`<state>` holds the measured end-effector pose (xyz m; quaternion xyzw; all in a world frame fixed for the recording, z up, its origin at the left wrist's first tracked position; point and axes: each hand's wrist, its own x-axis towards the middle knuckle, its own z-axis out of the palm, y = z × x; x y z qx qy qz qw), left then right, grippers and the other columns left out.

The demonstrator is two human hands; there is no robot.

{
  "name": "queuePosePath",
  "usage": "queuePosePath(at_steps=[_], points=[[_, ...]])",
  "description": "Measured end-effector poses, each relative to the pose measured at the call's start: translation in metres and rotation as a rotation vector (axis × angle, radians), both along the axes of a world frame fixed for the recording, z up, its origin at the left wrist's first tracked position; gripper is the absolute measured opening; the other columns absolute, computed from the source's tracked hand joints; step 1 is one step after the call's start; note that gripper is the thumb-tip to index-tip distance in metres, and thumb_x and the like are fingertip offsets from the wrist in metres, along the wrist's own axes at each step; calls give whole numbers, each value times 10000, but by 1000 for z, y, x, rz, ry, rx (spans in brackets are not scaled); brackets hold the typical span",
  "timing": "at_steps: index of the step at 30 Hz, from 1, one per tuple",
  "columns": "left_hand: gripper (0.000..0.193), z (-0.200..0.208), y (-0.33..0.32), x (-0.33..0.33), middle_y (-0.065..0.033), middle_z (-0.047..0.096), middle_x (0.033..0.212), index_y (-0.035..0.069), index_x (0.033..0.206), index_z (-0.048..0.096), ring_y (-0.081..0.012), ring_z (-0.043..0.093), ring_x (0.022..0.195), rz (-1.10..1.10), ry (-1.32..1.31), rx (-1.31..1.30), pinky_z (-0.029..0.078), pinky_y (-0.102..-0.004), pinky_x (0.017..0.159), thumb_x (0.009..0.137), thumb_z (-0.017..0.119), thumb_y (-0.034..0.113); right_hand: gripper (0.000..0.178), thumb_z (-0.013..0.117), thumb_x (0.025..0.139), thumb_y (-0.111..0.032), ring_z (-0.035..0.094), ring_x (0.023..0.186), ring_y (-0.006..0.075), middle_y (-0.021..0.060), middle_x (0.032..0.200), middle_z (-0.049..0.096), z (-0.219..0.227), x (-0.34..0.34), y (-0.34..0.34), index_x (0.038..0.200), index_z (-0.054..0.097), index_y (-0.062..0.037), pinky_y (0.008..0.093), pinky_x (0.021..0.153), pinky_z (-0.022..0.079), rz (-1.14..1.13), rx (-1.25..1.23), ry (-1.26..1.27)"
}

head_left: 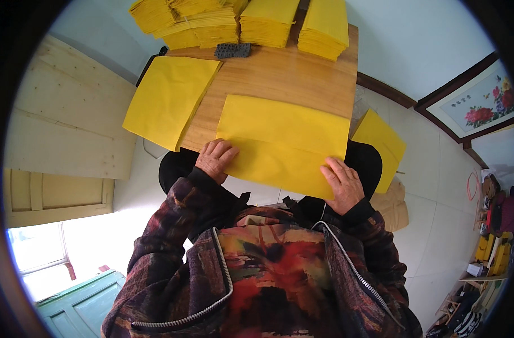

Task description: The person folds yellow paper sheets by hand on a low wooden table, repeatedly folding each sheet in half and then into smaller sections. The person stacks the folded sheets into a neat pile on the table.

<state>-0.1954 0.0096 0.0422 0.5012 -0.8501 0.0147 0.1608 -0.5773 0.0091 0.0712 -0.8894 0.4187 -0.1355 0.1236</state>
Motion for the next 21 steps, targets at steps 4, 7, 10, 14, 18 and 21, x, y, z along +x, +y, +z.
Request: queuePosePath(at_steps=[4,7,10,14,18,21], points=[[444,2,6,10,-73,592,1127,97,1072,609,-284,576,1037,-61,63,-53,471,-405,845,632,650,50,559,696,708,-64,475,1253,272,114,1345,492,-5,-7,0,1244,540,-50,399,961,403,78,-75,4],[364,4,5,16,-76,636,1083,83,985,638,-281,617,977,-97,132,-81,492,-389,807,624,652,39,515,659,732,-48,496,1230,264,107,1322,516,-6,-13,-4,1234,545,-43,376,938,421,124,-110,33],[296,4,3,21,-76,664,1042,72,926,647,-273,639,948,-109,230,-85,502,-384,788,633,667,33,483,656,749,-50,509,1210,269,100,1306,529,-5,-13,-5,1220,548,-35,366,926,442,116,-68,-30],[260,3,-1,26,-81,672,1032,75,910,651,-271,648,918,-40,339,54,502,-365,789,659,677,12,430,664,757,-44,537,1162,290,101,1273,551,-4,-11,-6,1176,571,-33,359,912,471,53,80,-245],[239,9,-10,30,-92,675,1032,83,902,658,-292,651,905,-30,405,156,508,-359,787,684,681,-14,364,672,747,-25,573,1101,296,101,1201,597,-4,-14,-12,1105,612,-42,347,904,482,9,176,-362],[208,15,-20,31,-92,676,1038,78,885,665,-305,649,928,-21,483,227,519,-359,794,706,685,-25,304,655,750,-2,596,1056,296,100,1151,623,-6,-14,-19,1052,632,-36,348,883,487,-30,188,-408]])
